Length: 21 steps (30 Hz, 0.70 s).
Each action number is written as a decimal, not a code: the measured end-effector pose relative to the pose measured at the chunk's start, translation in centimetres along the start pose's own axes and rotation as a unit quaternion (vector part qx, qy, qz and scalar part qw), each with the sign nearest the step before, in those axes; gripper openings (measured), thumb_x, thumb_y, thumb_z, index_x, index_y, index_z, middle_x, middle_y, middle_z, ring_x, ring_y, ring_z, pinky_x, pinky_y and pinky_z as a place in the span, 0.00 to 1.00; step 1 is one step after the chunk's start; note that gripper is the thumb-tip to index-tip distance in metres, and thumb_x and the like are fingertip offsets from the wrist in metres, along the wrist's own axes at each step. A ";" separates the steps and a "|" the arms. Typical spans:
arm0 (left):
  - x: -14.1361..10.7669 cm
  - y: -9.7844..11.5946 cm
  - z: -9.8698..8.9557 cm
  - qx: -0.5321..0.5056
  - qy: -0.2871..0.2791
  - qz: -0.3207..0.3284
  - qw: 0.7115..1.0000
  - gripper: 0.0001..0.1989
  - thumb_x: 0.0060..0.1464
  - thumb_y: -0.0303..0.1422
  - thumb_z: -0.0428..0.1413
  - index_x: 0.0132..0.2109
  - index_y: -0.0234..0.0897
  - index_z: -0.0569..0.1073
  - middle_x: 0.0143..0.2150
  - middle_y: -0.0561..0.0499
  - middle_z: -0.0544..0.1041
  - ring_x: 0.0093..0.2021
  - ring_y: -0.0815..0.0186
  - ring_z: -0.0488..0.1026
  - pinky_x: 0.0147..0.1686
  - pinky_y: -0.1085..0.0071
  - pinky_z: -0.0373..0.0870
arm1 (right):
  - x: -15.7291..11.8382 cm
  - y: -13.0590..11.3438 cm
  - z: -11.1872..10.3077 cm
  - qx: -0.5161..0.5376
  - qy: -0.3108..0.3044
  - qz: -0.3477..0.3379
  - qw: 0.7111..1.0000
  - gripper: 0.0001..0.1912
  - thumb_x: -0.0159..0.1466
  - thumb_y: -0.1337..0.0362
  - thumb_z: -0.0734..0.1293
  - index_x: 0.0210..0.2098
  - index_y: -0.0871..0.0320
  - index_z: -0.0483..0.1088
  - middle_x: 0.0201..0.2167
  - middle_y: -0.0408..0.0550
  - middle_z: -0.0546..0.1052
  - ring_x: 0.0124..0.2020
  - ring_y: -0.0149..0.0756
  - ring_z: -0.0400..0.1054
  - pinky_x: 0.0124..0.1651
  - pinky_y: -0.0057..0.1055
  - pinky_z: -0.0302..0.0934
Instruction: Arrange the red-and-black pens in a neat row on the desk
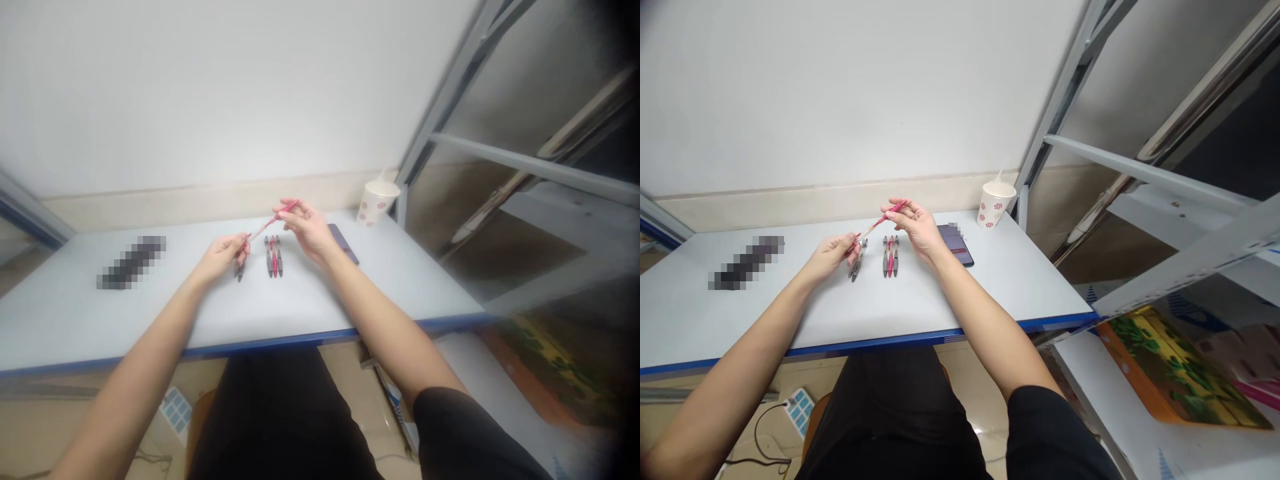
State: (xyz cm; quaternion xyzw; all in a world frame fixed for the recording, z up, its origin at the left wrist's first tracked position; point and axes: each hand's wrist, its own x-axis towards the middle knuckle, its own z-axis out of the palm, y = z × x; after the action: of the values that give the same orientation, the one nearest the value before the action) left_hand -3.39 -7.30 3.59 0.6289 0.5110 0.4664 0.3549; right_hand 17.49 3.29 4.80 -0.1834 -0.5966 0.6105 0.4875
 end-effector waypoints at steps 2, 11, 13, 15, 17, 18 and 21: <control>-0.2 -0.3 -0.1 0.073 0.026 0.014 0.997 0.25 0.62 0.56 0.55 0.35 0.37 0.77 0.24 0.52 0.71 0.24 0.66 0.65 0.28 0.69 0.63 | -0.1 -0.2 0.0 -0.018 0.022 -0.025 0.999 0.21 0.59 0.52 0.75 0.47 0.55 0.73 0.47 0.51 0.82 0.49 0.38 0.75 0.45 0.31 0.65; -0.7 -0.5 0.2 0.272 0.070 0.084 0.956 0.19 0.67 0.46 0.52 0.41 0.37 0.80 0.33 0.48 0.80 0.32 0.62 0.72 0.35 0.68 0.65 | 0.4 -0.3 -0.4 -0.049 0.108 -0.061 0.991 0.19 0.60 0.51 0.72 0.44 0.56 0.71 0.43 0.51 0.81 0.43 0.35 0.75 0.39 0.29 0.66; -0.6 -0.5 0.1 0.277 0.072 0.087 0.954 0.19 0.67 0.46 0.53 0.41 0.37 0.81 0.33 0.48 0.80 0.32 0.62 0.72 0.36 0.67 0.64 | 0.5 -0.3 -0.6 -0.043 0.118 -0.061 0.990 0.19 0.60 0.51 0.72 0.44 0.56 0.71 0.42 0.51 0.81 0.43 0.35 0.75 0.38 0.28 0.66; -0.6 -0.6 0.0 0.281 0.076 0.089 0.952 0.19 0.67 0.47 0.53 0.42 0.37 0.81 0.33 0.47 0.81 0.32 0.62 0.72 0.36 0.67 0.64 | 0.6 -0.2 -0.9 -0.043 0.126 -0.058 0.989 0.19 0.59 0.51 0.72 0.45 0.56 0.71 0.42 0.50 0.80 0.43 0.34 0.75 0.38 0.28 0.66; -0.6 -0.6 -0.1 0.285 0.077 0.089 0.951 0.20 0.67 0.47 0.53 0.42 0.37 0.81 0.34 0.47 0.81 0.32 0.62 0.72 0.36 0.67 0.64 | 0.7 -0.1 -1.1 -0.044 0.125 -0.052 0.990 0.20 0.59 0.51 0.72 0.45 0.56 0.70 0.42 0.50 0.80 0.43 0.35 0.75 0.38 0.28 0.66; -0.6 -0.6 -0.1 0.285 0.076 0.087 0.951 0.20 0.67 0.48 0.53 0.43 0.37 0.81 0.35 0.47 0.81 0.33 0.62 0.72 0.36 0.68 0.65 | 0.8 -0.1 -1.1 -0.043 0.122 -0.050 0.990 0.20 0.59 0.51 0.73 0.45 0.56 0.71 0.41 0.50 0.80 0.43 0.35 0.75 0.38 0.28 0.66; -0.6 -0.4 -0.1 0.289 0.071 0.084 0.951 0.21 0.67 0.48 0.52 0.44 0.37 0.81 0.36 0.47 0.82 0.33 0.62 0.73 0.37 0.68 0.66 | 0.9 0.1 -1.2 -0.025 0.120 -0.046 0.991 0.19 0.58 0.52 0.74 0.43 0.56 0.72 0.39 0.48 0.80 0.40 0.34 0.75 0.36 0.27 0.66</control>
State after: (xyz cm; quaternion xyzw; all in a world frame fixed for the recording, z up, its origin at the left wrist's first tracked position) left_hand -3.63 -7.82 3.12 0.7104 0.5929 0.3705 0.0805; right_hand 18.01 4.73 4.72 -0.2403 -0.5566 0.5456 0.5785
